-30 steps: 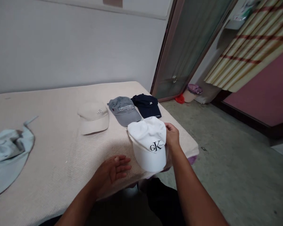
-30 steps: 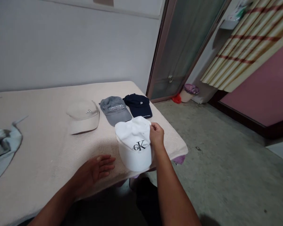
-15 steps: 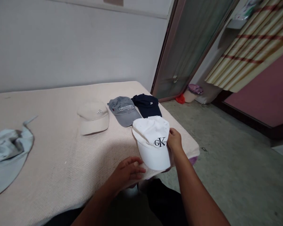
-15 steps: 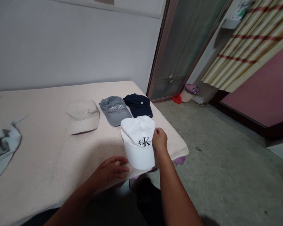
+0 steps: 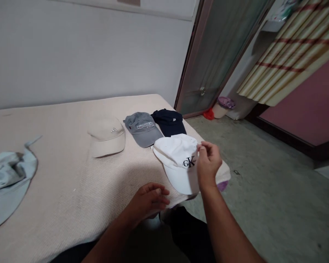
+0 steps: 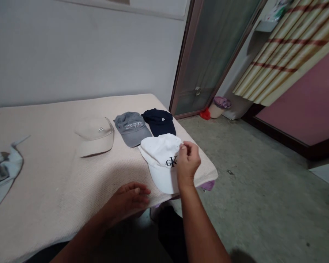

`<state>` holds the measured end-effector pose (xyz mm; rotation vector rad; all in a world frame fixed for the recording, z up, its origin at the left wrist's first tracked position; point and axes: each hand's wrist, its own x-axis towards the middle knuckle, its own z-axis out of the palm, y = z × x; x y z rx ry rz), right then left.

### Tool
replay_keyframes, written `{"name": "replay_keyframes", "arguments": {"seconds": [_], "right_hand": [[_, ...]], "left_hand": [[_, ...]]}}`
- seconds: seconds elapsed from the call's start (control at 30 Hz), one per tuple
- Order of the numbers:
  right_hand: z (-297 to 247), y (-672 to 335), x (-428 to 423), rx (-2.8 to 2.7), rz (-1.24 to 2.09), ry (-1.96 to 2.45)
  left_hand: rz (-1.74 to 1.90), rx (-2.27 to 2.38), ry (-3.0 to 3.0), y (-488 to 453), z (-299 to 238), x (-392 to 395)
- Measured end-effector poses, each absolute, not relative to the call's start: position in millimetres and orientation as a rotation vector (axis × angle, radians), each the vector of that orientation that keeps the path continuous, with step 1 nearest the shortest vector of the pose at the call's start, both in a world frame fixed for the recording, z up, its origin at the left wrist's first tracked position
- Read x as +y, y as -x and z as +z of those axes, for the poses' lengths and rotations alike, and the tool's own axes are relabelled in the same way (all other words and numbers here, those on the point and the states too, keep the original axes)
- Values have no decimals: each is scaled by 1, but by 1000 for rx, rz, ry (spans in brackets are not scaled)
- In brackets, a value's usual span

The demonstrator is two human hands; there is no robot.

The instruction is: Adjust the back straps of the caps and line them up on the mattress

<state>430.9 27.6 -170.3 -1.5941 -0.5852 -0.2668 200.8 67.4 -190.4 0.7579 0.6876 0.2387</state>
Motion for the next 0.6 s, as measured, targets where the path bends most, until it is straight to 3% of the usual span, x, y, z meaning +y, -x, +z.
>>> {"name": "replay_keyframes", "arguments": {"seconds": [0.37, 0.6], "right_hand": [[-177, -253, 61, -1556, 392, 1518], [-191, -206, 86, -1690, 497, 1493]], "left_hand": [[701, 967, -734, -110, -173, 115], [1064, 1088, -503, -21, -185, 141]]}}
